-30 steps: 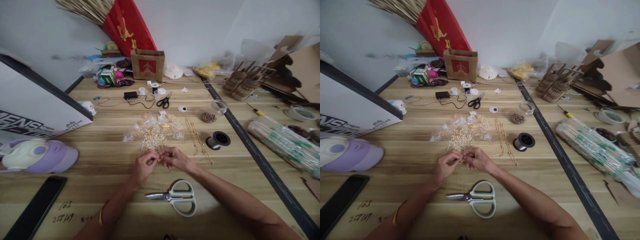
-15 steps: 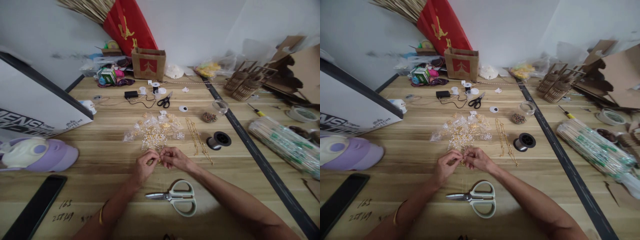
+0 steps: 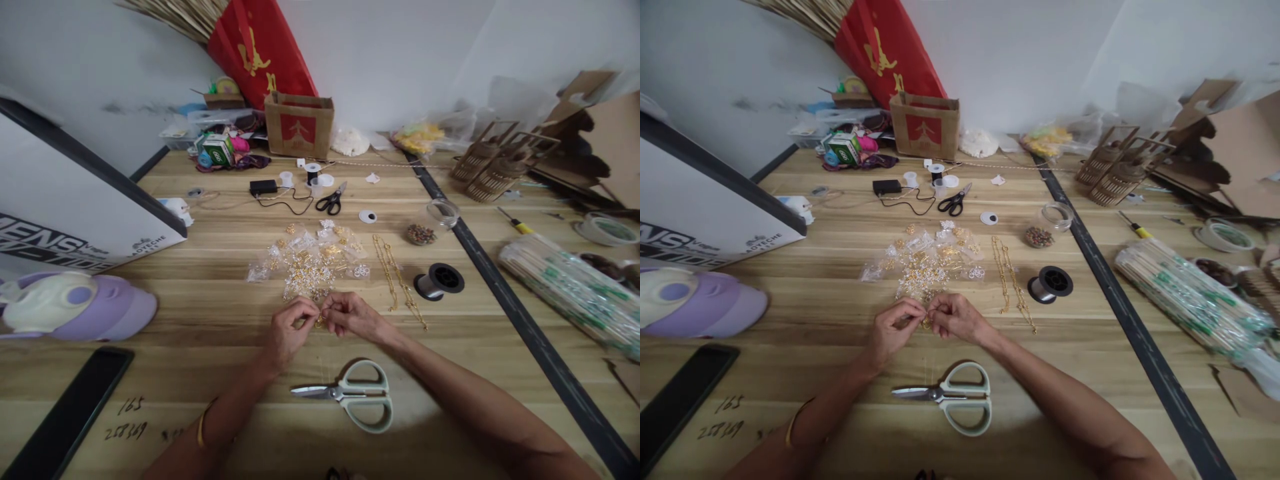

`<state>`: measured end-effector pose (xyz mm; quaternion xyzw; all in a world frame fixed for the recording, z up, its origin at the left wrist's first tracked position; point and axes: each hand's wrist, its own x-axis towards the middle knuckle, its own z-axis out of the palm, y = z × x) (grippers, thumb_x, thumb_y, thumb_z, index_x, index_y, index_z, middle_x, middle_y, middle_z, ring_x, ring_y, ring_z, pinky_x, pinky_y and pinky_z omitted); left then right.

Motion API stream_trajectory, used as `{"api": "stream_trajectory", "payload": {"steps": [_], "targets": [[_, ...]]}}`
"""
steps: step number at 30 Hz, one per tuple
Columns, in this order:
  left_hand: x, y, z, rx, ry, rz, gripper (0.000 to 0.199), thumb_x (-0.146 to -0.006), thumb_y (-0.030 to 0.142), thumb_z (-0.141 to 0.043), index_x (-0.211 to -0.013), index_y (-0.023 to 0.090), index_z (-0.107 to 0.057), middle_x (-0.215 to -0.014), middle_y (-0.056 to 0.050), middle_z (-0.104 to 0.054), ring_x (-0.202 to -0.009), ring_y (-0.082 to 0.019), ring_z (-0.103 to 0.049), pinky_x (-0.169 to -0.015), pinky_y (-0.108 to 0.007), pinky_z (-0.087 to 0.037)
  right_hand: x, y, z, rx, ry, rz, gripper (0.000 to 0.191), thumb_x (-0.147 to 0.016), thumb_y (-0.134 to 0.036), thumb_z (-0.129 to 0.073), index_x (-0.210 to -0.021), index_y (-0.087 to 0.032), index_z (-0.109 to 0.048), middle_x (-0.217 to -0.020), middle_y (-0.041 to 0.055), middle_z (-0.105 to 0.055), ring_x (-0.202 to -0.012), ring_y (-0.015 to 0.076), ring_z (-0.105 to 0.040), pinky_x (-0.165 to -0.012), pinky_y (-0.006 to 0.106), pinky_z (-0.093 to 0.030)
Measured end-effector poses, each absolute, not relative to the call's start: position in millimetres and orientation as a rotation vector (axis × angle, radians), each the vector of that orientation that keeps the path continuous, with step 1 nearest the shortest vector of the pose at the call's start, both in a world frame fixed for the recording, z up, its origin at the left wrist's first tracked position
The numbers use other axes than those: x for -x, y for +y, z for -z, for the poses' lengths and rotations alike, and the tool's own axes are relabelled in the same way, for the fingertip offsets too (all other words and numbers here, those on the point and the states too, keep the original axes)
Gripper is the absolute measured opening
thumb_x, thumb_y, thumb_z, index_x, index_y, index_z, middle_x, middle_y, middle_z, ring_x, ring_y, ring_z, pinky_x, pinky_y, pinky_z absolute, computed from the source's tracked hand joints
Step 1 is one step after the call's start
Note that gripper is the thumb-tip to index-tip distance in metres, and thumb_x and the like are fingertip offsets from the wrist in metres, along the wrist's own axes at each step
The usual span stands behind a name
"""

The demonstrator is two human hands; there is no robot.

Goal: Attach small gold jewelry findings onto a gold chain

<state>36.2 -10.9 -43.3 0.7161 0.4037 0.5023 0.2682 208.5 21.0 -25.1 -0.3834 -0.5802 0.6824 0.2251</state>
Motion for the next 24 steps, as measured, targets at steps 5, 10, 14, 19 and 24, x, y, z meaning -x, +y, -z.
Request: {"api": "stream_trajectory", "payload": {"steps": [5, 10, 14, 19, 24], "targets": [[-36.9, -11.0, 43.2, -1.897, 1.1, -1.358, 0.012, -0.079, 0.01, -0.06, -0.069, 0.016, -0.06, -0.072, -0.005, -0.064, -0.068, -0.013, -0.061, -0.062, -0.023, -0.049, -208.9, 20.6, 22.8, 1.058, -1.609, -1.877, 0.023, -0.078, -0.037, -0.059, -0.077, -0.014, -0.055, -0.054, -0.0027, -0.059, -0.041, 0.0063, -0.05, -0.04, 0.016, -0.04], [-36.6, -10.7, 44.5, -1.854, 1.102, -1.354, 0.01, -0.079, 0.012, -0.06, -0.069, 0.016, -0.061, -0.074, -0.005, -0.065, -0.07, -0.014, -0.062, -0.064, -0.024, -0.05, -208.6, 20.4, 22.4, 1.056, -1.609, -1.858, 0.021, -0.08, -0.035, -0.058, -0.077, -0.014, -0.054, -0.054, -0.0026, -0.059, -0.042, 0.0066, -0.051, -0.041, 0.016, -0.04], [-36.0, -10.6, 45.0, -1.812, 1.096, -1.37, 0.01, -0.077, 0.01, -0.061, -0.069, 0.015, -0.061, -0.075, -0.005, -0.064, -0.072, -0.015, -0.063, -0.062, -0.023, -0.051, -208.8, 20.4, 22.5, 1.062, -1.616, -1.825, 0.02, -0.081, -0.034, -0.056, -0.077, -0.015, -0.053, -0.054, -0.0022, -0.059, -0.041, 0.0071, -0.051, -0.041, 0.016, -0.04], [-35.6, -10.8, 44.3, -1.783, 1.122, -1.359, 0.009, -0.077, 0.01, -0.063, -0.069, 0.014, -0.062, -0.077, -0.006, -0.065, -0.075, -0.015, -0.064, -0.064, -0.024, -0.052, -209.1, 19.3, 20.2, 1.066, -1.641, -1.789, 0.021, -0.081, -0.036, -0.056, -0.079, -0.015, -0.053, -0.054, -0.0026, -0.059, -0.041, 0.008, -0.051, -0.041, 0.017, -0.041], [-34.6, -10.8, 43.2, -1.752, 1.146, -1.308, 0.008, -0.077, 0.012, -0.062, -0.07, 0.015, -0.063, -0.08, -0.007, -0.067, -0.077, -0.016, -0.065, -0.066, -0.025, -0.053, -209.0, 17.7, 18.1, 1.04, -1.653, -1.765, 0.023, -0.084, -0.038, -0.054, -0.081, -0.015, -0.053, -0.054, -0.0027, -0.058, -0.041, 0.0074, -0.05, -0.041, 0.016, -0.04]]}}
